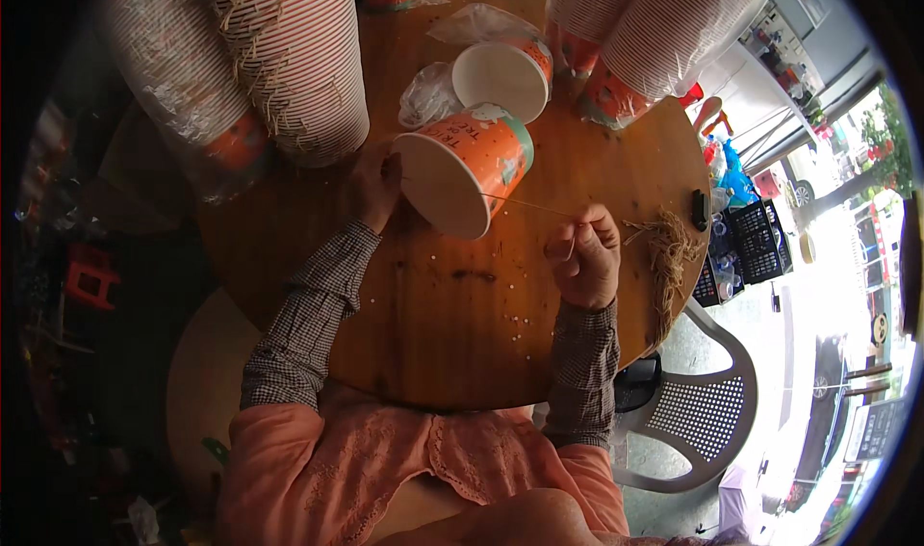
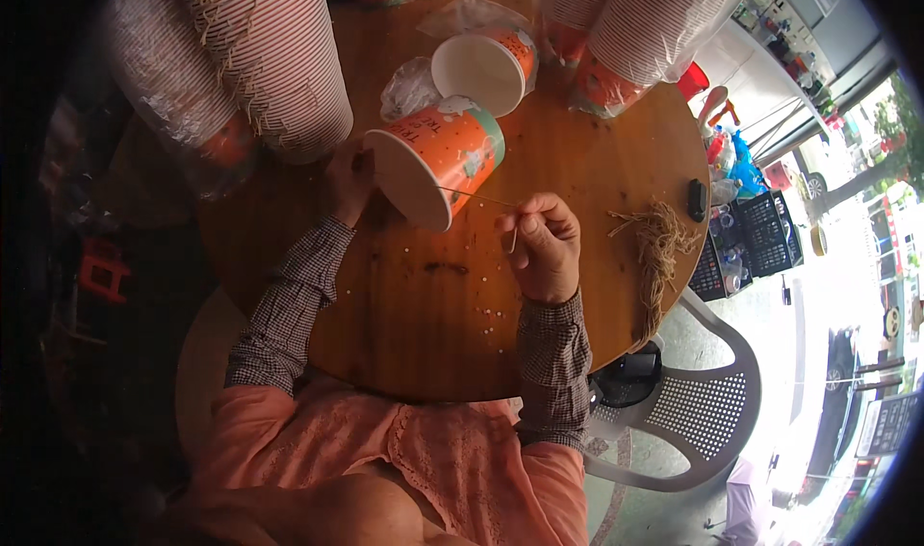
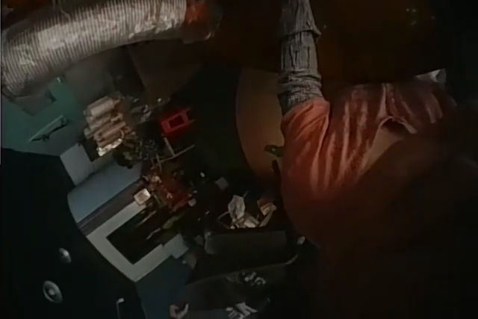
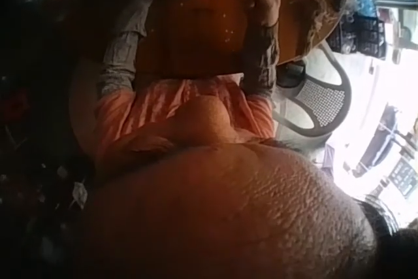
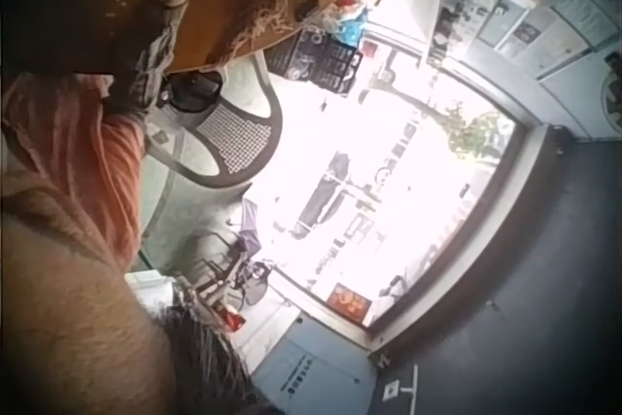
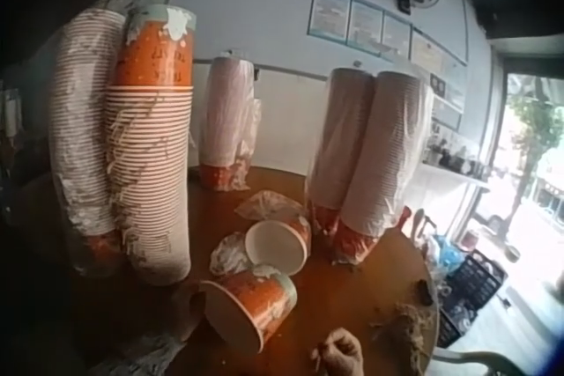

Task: Attaching string handles to paper buckets manually at a workstation.

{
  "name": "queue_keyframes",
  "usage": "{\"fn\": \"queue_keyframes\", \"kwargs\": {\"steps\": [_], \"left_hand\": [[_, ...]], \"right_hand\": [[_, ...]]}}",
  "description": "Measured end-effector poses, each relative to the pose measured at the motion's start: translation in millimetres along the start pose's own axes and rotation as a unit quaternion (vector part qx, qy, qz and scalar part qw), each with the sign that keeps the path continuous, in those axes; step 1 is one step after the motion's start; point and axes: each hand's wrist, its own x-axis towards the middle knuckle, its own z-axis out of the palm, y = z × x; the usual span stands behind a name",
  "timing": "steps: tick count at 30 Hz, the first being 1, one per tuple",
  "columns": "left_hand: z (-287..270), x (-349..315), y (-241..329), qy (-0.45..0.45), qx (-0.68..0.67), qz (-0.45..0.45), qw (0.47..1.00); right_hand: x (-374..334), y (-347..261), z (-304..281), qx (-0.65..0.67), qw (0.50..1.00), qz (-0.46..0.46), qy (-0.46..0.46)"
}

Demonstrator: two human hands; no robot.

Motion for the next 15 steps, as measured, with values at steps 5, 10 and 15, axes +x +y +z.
{"fn": "queue_keyframes", "kwargs": {"steps": [5, 10, 15], "left_hand": [[2, 0, 16, -0.029, 0.050, 0.040, 0.998], [1, 1, -6, -0.023, 0.077, 0.071, 0.994], [-4, 6, 45, 0.100, 0.090, 0.139, 0.981]], "right_hand": [[9, -7, 13, 0.015, 0.999, -0.025, -0.041], [12, -8, 38, -0.031, 0.996, -0.043, -0.070], [14, 14, 33, 0.011, 0.999, -0.004, 0.031]]}}
